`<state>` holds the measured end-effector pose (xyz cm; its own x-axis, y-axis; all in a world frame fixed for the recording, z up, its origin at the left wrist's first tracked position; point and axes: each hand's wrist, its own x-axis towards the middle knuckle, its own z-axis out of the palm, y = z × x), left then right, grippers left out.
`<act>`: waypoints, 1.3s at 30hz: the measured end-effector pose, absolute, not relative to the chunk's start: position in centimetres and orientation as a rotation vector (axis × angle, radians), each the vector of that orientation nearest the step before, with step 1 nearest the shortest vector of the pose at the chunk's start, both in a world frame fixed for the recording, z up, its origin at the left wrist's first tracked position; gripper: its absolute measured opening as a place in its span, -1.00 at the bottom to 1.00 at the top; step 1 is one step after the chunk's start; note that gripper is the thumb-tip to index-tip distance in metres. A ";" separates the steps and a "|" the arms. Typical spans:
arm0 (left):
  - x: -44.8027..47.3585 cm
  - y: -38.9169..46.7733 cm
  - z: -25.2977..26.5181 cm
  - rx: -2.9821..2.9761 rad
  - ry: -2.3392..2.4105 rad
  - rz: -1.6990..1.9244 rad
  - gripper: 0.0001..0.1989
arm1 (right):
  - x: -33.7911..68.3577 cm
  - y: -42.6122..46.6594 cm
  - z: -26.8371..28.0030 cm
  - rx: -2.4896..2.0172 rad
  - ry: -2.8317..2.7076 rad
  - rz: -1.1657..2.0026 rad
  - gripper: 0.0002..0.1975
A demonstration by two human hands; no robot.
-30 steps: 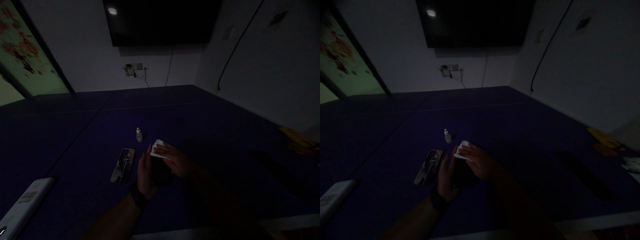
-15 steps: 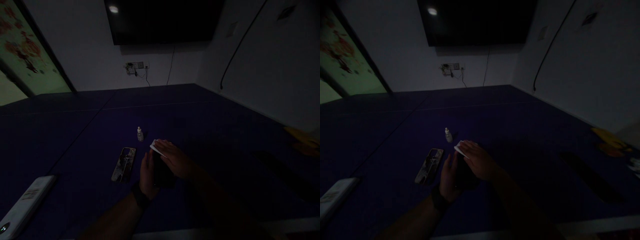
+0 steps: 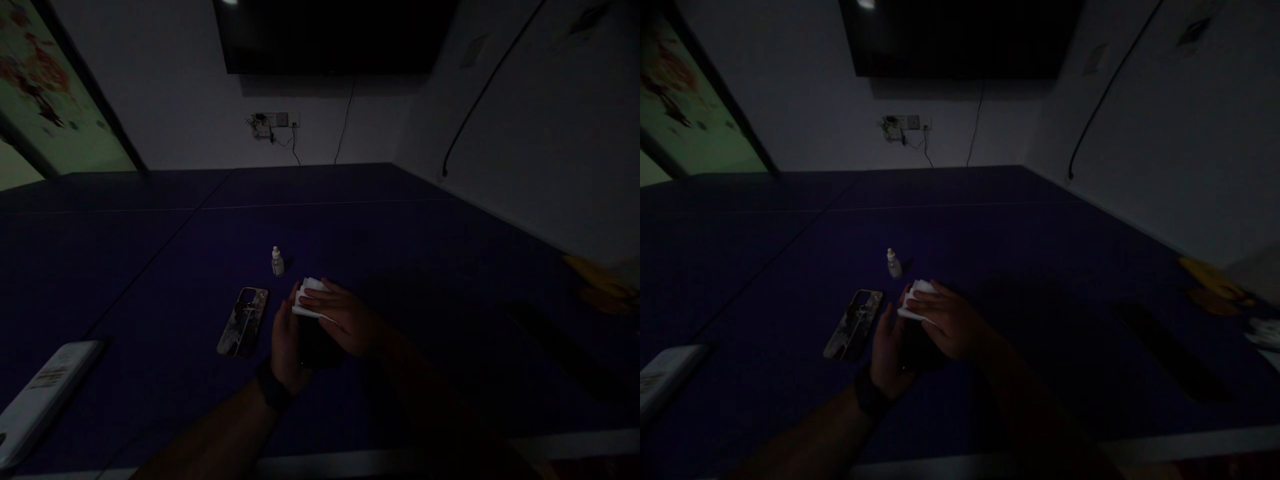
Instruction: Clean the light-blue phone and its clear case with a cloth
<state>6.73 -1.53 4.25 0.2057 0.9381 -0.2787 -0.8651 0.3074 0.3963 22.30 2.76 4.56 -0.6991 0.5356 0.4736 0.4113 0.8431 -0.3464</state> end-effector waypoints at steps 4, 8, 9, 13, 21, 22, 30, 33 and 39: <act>6.8 -1.6 4.0 0.203 0.508 1.247 -0.48 | 22.4 2.9 4.7 -0.837 -2.341 0.222 -0.46; 7.1 -1.8 3.6 0.204 0.595 1.317 -0.52 | 22.0 2.7 4.9 -0.727 -2.428 0.247 -0.46; 7.1 -1.8 3.6 0.190 0.595 1.297 -0.52 | 22.0 2.7 5.0 -0.696 -2.439 0.252 -0.47; 7.1 -1.7 3.8 0.175 0.519 1.223 -0.51 | 22.4 2.7 5.1 -0.788 -2.350 0.235 -0.44; 6.9 -2.0 3.9 0.223 0.532 1.177 -0.46 | 22.8 3.0 4.8 -0.783 -2.404 0.326 -0.48; 6.9 -2.1 3.9 0.229 0.526 1.157 -0.43 | 22.9 3.0 4.8 -0.826 -2.370 0.311 -0.47; 6.9 -2.0 4.6 0.171 0.557 1.228 -0.44 | 22.6 2.6 5.1 -0.774 -2.426 0.393 -0.54; 6.8 -2.1 4.8 0.205 0.534 1.200 -0.43 | 23.0 2.7 5.1 -0.867 -2.364 0.323 -0.55; 6.8 -2.4 4.0 0.237 0.663 1.253 -0.48 | 22.7 2.5 5.0 -0.974 -2.405 0.317 -0.51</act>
